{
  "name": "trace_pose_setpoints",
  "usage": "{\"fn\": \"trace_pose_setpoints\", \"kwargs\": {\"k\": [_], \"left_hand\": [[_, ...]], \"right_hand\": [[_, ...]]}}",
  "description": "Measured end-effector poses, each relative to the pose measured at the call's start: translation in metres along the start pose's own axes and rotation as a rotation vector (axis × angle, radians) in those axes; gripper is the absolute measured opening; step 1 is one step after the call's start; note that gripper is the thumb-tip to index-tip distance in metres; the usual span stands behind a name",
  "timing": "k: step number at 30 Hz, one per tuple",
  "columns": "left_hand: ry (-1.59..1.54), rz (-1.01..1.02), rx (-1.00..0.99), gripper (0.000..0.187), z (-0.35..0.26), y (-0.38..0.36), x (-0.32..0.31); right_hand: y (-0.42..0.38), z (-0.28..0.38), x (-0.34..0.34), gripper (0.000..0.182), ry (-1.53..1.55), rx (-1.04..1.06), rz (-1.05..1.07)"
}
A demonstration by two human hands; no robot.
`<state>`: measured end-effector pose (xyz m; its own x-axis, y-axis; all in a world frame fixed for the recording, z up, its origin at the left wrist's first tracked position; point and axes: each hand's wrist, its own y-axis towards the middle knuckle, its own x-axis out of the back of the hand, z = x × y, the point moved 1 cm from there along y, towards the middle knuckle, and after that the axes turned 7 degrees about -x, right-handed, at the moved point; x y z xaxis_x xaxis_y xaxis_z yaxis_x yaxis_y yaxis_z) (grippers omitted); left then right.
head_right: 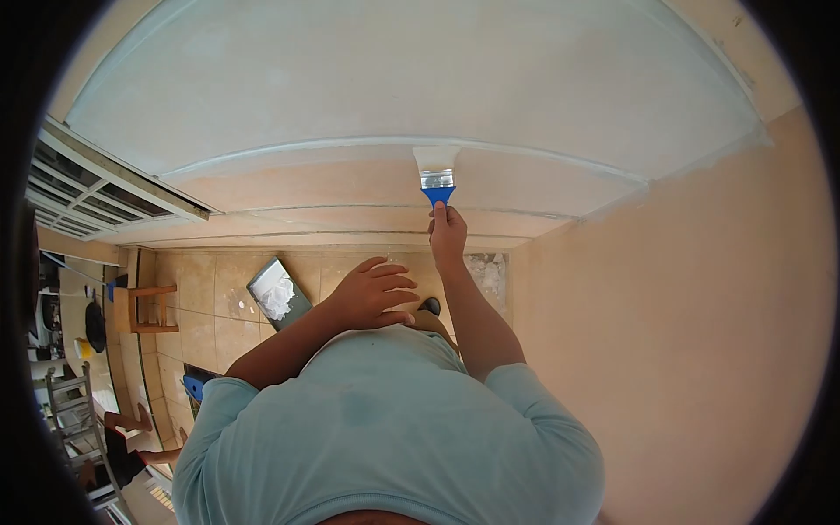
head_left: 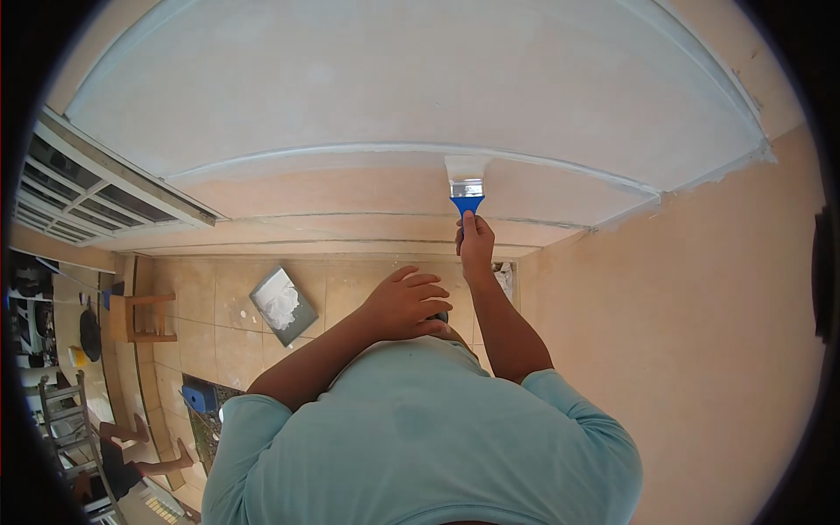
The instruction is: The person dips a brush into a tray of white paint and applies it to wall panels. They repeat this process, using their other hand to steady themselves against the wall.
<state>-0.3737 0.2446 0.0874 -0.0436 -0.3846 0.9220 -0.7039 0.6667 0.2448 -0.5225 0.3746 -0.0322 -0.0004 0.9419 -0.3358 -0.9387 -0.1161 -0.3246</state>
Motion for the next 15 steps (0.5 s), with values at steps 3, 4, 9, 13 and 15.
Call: {"fn": "trace_pose_setpoints", "kwargs": {"k": [3, 4, 9, 13, 15], "left_hand": [[-0.050, 0.063, 0.003, 0.033, -0.003, 0.009, -0.017], [-0.093, 0.082, -0.007, 0.032, -0.004, 0.015, -0.022], [-0.144, 0.089, -0.056, 0.030, 0.010, 0.013, -0.007], [-0.192, 0.100, -0.138, 0.030, 0.029, 0.021, -0.009], [-0.212, 0.139, -0.179, 0.033, 0.038, 0.022, -0.010]], "right_hand": [[0.012, -0.029, 0.009, 0.036, -0.020, 0.055, 0.018], [0.013, -0.034, 0.011, 0.036, -0.089, 0.042, -0.007], [-0.003, -0.053, 0.009, 0.037, -0.190, -0.054, -0.070], [-0.010, -0.061, 0.015, 0.042, -0.224, -0.286, -0.148], [-0.017, -0.064, 0.018, 0.043, -0.225, -0.328, -0.181]]}}
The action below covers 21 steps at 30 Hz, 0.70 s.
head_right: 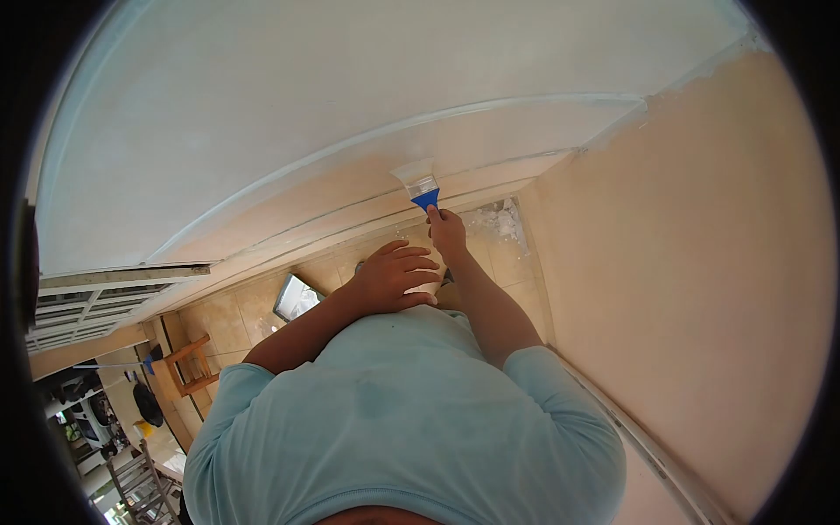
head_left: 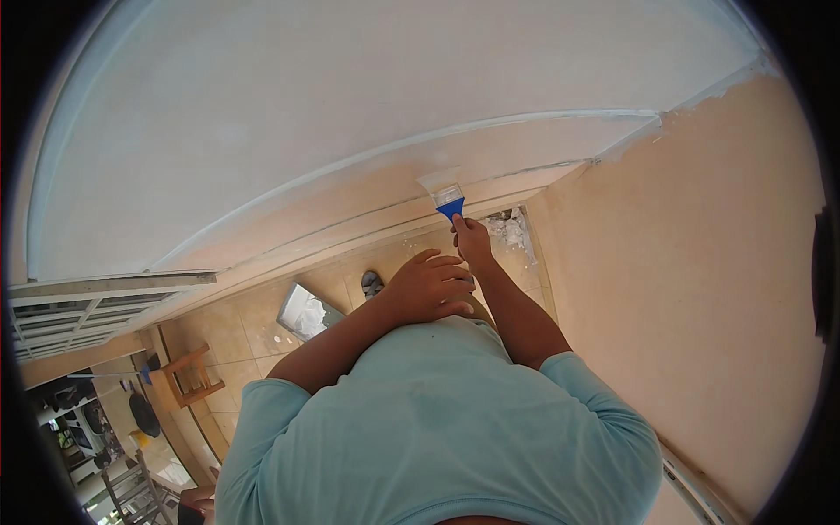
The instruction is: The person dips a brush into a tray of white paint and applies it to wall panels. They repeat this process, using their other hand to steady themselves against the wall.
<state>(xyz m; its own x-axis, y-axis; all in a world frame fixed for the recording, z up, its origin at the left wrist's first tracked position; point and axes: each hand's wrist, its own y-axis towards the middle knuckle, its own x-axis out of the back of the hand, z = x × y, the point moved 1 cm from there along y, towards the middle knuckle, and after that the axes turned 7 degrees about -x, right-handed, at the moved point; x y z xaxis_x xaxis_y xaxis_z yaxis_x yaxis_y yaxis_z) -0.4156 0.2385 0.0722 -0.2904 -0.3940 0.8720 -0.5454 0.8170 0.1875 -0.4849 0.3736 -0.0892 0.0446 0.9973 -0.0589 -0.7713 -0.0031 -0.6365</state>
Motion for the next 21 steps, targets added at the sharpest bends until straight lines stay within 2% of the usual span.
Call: {"fn": "trace_pose_setpoints", "kwargs": {"k": [2, 3, 6, 13, 17, 21], "left_hand": [[-0.018, 0.073, -0.011, 0.038, 0.009, -0.002, -0.004], [-0.024, 0.147, -0.007, 0.044, 0.014, -0.004, -0.007], [-0.069, 0.196, -0.059, 0.052, 0.025, -0.006, -0.015], [-0.129, 0.273, -0.205, 0.056, 0.029, -0.006, -0.016], [-0.128, 0.299, -0.206, 0.057, 0.031, -0.004, -0.007], [-0.090, 0.201, -0.252, 0.056, 0.035, 0.007, 0.012]], "right_hand": [[-0.002, -0.007, 0.001, 0.042, 0.016, -0.111, 0.011], [-0.001, -0.012, 0.001, 0.042, 0.019, -0.117, 0.000], [0.003, -0.024, 0.000, 0.043, -0.040, -0.124, -0.064], [-0.002, -0.053, 0.005, 0.044, -0.224, -0.185, -0.173], [0.002, -0.023, -0.004, 0.042, -0.166, -0.209, -0.100], [0.004, 0.011, -0.004, 0.041, -0.215, -0.096, -0.149]]}}
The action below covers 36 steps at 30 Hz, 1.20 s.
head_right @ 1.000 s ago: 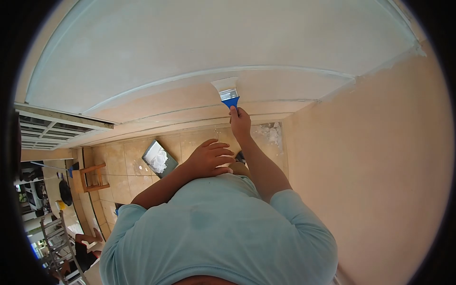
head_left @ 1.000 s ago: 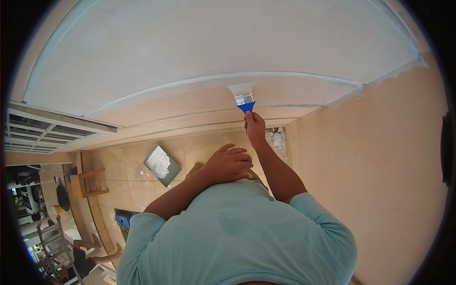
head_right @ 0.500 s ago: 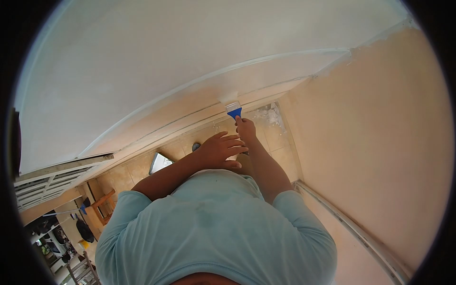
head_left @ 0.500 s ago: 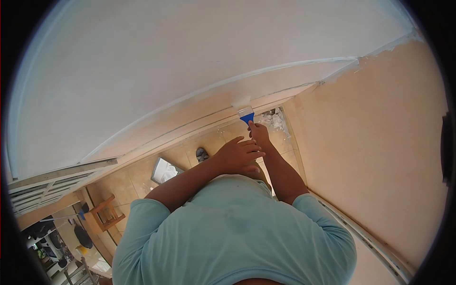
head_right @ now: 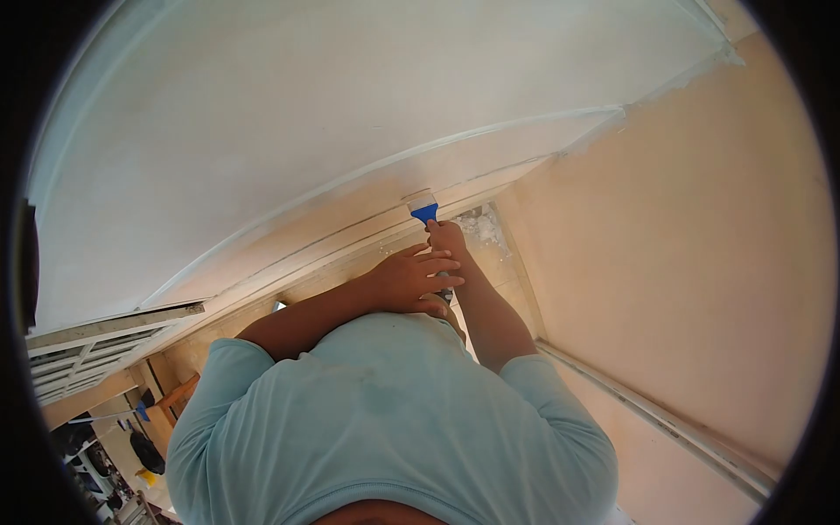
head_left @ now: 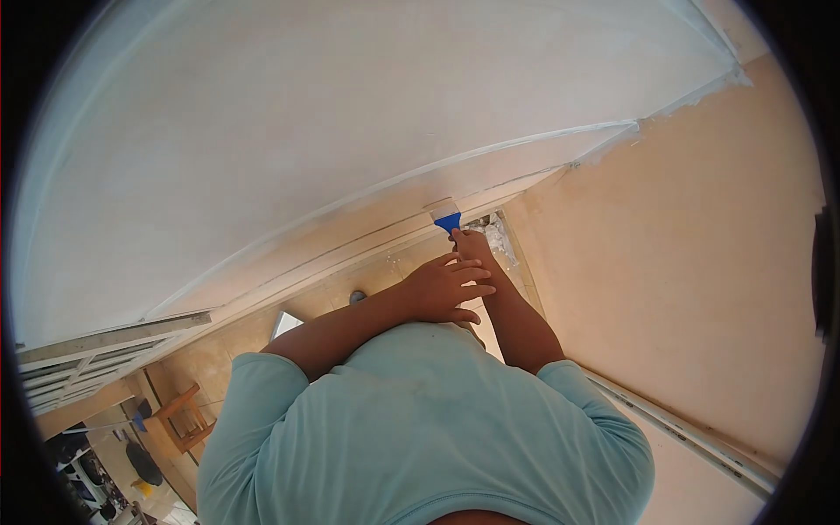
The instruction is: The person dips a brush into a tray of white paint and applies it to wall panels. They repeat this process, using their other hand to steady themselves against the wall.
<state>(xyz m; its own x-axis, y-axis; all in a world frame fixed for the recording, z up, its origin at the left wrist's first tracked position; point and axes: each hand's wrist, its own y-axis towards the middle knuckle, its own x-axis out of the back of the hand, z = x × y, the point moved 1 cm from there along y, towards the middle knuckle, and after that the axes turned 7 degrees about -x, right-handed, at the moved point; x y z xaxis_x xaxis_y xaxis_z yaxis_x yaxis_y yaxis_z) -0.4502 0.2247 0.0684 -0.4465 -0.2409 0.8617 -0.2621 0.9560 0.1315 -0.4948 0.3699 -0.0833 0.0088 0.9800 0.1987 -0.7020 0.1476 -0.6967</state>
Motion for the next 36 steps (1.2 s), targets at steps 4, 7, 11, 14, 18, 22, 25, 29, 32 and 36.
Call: {"fn": "trace_pose_setpoints", "kwargs": {"k": [4, 7, 11, 14, 18, 22, 25, 29, 32, 36], "left_hand": [[0.095, -0.112, -0.084, 0.055, 0.002, 0.013, 0.022], [0.103, -0.212, -0.173, 0.055, 0.002, 0.023, 0.028], [0.067, -0.247, -0.285, 0.054, -0.006, 0.040, 0.024], [0.087, -0.225, -0.321, 0.054, -0.011, 0.047, 0.022], [0.174, -0.220, -0.349, 0.055, -0.020, 0.051, 0.018], [0.217, -0.234, -0.332, 0.054, -0.031, 0.045, 0.006], [0.195, -0.180, -0.187, 0.055, -0.028, 0.040, -0.004], [0.195, -0.143, -0.009, 0.061, -0.003, 0.030, -0.026], [0.166, -0.093, 0.045, 0.064, 0.010, 0.025, -0.034], [0.074, 0.000, 0.125, 0.066, 0.027, 0.012, -0.062]], "right_hand": [[-0.020, 0.017, 0.016, 0.037, -0.061, 0.067, 0.014], [-0.031, 0.017, 0.023, 0.037, 0.124, 0.098, 0.065], [-0.056, 0.024, 0.031, 0.038, 0.475, 0.201, 0.173], [-0.106, 0.061, 0.041, 0.036, 0.234, 0.310, -0.016], [-0.121, 0.067, 0.041, 0.037, 0.393, 0.294, 0.019], [-0.117, 0.048, 0.036, 0.037, 0.478, 0.230, 0.076], [-0.100, 0.034, 0.025, 0.038, 0.498, 0.168, 0.122], [-0.063, 0.015, 0.002, 0.041, 0.395, 0.228, 0.045], [-0.046, -0.001, -0.009, 0.040, 0.414, 0.114, 0.072], [-0.025, -0.034, -0.025, 0.045, 0.397, 0.151, 0.092]]}}
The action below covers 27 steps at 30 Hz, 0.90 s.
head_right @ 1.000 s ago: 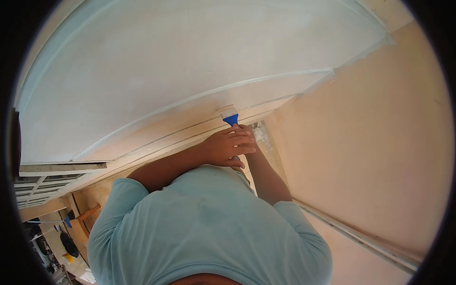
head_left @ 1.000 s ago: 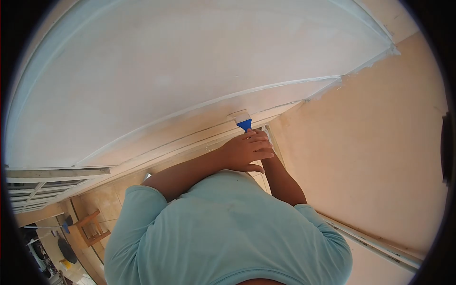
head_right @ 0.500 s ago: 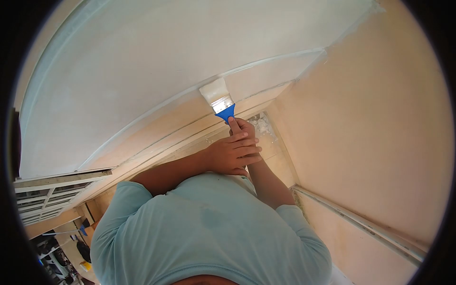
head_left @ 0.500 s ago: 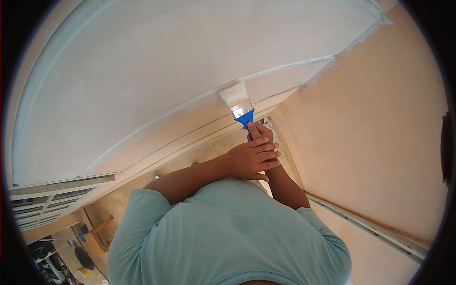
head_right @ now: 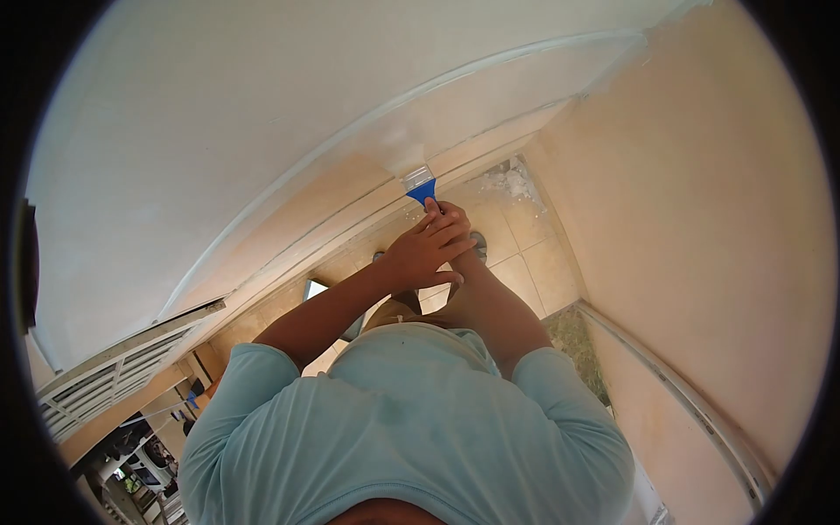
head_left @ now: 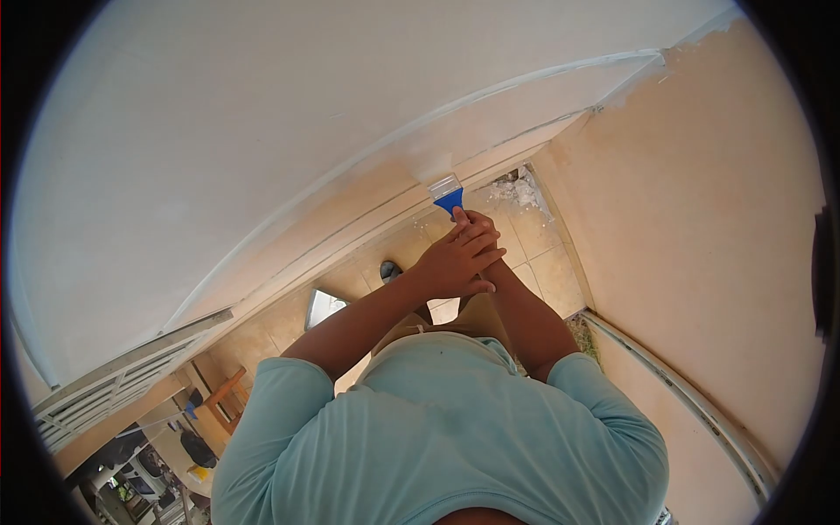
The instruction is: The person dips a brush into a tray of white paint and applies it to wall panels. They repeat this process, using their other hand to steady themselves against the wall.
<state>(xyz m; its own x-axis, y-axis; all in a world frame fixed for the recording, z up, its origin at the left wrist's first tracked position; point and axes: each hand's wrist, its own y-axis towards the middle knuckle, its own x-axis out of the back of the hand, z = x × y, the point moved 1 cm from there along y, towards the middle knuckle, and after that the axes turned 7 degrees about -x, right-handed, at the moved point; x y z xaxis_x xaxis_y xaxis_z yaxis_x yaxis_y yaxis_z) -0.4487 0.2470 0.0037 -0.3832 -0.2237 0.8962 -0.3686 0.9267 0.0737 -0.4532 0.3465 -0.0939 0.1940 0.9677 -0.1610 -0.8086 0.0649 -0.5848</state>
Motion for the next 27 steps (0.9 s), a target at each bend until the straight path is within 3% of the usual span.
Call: {"fn": "trace_pose_setpoints", "kwargs": {"k": [3, 10, 14, 16, 20, 27], "left_hand": [[-0.051, 0.119, 0.062, 0.068, 0.008, -0.002, -0.015], [-0.121, 0.192, 0.057, 0.071, 0.016, -0.005, -0.027], [-0.063, 0.108, -0.007, 0.069, 0.006, 0.005, -0.002], [-0.021, 0.061, -0.041, 0.068, -0.001, 0.017, 0.020], [0.049, -0.077, -0.181, 0.063, -0.024, 0.033, 0.055], [0.139, -0.229, -0.365, 0.062, -0.057, 0.039, 0.086]], "right_hand": [[0.013, -0.020, 0.004, 0.046, -0.003, -0.014, -0.043], [0.023, -0.031, 0.016, 0.042, -0.218, -0.083, -0.104], [0.020, -0.016, 0.021, 0.040, -0.340, -0.043, -0.144], [0.005, 0.018, 0.017, 0.050, -0.055, 0.066, -0.109], [-0.014, 0.066, 0.030, 0.051, -0.206, 0.182, -0.148], [-0.082, 0.127, 0.020, 0.042, -0.072, 0.154, -0.226]]}}
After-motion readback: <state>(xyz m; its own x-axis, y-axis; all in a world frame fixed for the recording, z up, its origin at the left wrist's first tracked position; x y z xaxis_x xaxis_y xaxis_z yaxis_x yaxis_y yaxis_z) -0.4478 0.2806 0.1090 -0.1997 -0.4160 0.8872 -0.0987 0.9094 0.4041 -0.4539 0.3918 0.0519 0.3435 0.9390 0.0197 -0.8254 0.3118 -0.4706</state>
